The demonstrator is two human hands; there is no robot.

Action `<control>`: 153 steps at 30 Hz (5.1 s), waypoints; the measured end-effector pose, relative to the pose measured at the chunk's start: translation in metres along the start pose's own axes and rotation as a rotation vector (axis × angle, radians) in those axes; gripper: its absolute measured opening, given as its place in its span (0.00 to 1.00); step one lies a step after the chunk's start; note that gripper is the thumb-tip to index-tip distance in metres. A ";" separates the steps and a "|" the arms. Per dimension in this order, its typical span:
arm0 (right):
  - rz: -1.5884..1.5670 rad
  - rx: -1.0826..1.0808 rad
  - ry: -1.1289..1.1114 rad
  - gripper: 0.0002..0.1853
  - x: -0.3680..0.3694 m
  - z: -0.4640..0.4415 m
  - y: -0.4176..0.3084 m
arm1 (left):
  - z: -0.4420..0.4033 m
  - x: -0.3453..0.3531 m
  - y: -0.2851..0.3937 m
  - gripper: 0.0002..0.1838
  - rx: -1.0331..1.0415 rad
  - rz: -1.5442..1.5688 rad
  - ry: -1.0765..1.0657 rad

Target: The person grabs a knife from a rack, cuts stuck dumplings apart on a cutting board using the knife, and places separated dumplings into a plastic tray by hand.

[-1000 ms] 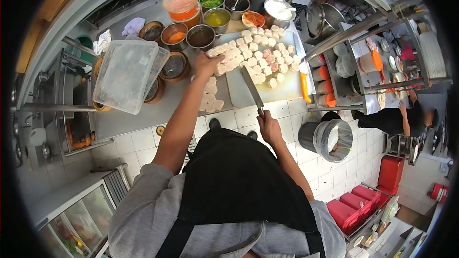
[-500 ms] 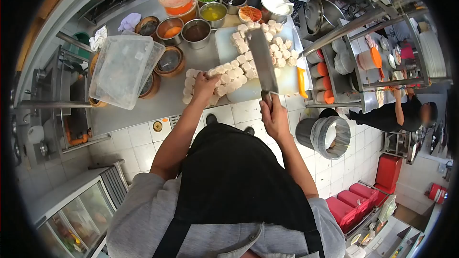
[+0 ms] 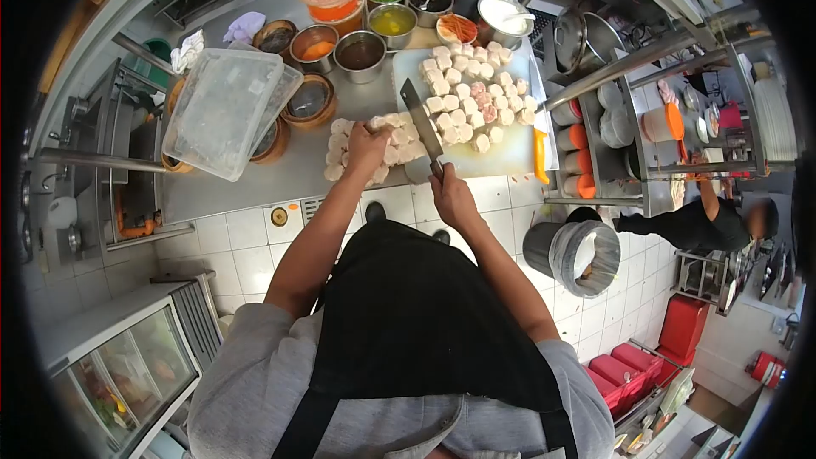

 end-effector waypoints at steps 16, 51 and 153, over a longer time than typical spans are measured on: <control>-0.399 0.260 0.027 0.12 -0.034 0.029 -0.017 | -0.068 -0.044 0.002 0.22 0.069 0.007 0.082; -0.037 -0.340 -0.015 0.19 -0.017 0.031 -0.048 | 0.372 -0.213 -0.487 0.36 -1.129 -0.426 0.262; 0.519 -0.495 0.803 0.22 0.132 0.007 -0.692 | -0.128 -0.881 -0.472 0.14 -0.683 -0.509 -0.346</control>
Point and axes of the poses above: each hand's wrist, its own z-axis away from the middle knuckle, its own x-axis out of the palm, y = z × x, the point moved 1 cm from there along -z, towards the middle knuckle, and after that the axes turned 7 degrees about -z, right-handed, at the moved point
